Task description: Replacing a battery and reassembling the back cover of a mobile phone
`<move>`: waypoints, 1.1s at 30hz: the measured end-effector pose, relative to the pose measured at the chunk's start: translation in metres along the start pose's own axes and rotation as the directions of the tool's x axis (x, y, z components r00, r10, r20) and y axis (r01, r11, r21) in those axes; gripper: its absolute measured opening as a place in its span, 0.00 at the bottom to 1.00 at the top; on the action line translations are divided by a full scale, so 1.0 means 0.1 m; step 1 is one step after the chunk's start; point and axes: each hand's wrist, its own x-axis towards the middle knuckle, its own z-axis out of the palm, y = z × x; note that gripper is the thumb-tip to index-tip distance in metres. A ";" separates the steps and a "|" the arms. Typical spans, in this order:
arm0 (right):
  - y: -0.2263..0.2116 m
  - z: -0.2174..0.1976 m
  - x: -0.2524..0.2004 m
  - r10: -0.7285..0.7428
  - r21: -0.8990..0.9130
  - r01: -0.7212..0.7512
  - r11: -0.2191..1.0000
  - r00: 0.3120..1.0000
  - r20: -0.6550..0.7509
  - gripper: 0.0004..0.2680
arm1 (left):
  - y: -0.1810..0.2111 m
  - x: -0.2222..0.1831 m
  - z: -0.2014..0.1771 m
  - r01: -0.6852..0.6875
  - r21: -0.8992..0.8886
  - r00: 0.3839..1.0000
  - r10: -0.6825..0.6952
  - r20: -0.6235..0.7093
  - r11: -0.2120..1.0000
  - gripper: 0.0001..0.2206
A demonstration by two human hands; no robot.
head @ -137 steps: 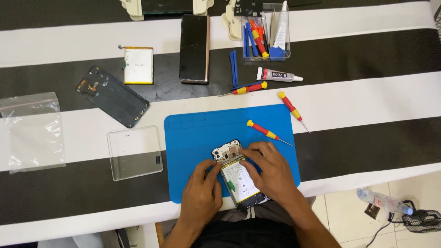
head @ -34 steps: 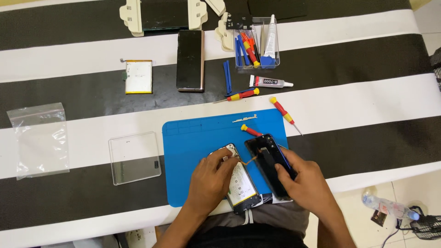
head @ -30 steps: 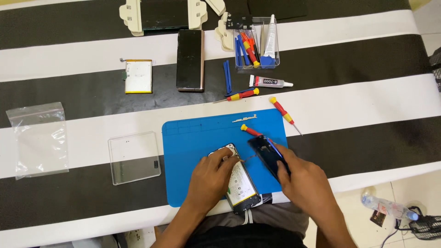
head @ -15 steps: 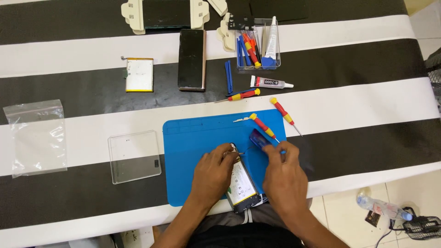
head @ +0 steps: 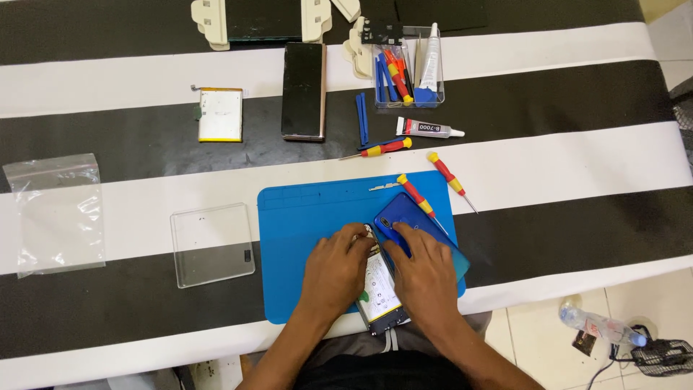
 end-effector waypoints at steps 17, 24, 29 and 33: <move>0.16 -0.35 0.21 0.020 0.184 -0.011 0.983 0.999 -0.047 0.10 | 0.00 0.27 -0.18 0.107 -0.007 0.993 -0.107 0.041 0.994 0.09; 0.35 -0.47 0.21 0.169 0.214 -0.208 0.954 0.968 0.188 0.24 | -0.13 0.58 -0.05 0.097 0.034 0.976 -0.102 0.193 0.995 0.10; 0.45 -0.51 0.25 0.215 0.261 -0.281 0.923 0.943 0.256 0.25 | -0.09 0.61 -0.03 0.126 0.038 0.958 -0.132 0.254 0.991 0.08; 0.50 -0.51 0.27 0.180 0.208 -0.234 0.950 0.952 0.248 0.25 | -0.14 0.59 0.13 0.108 0.044 0.973 -0.115 0.202 0.993 0.05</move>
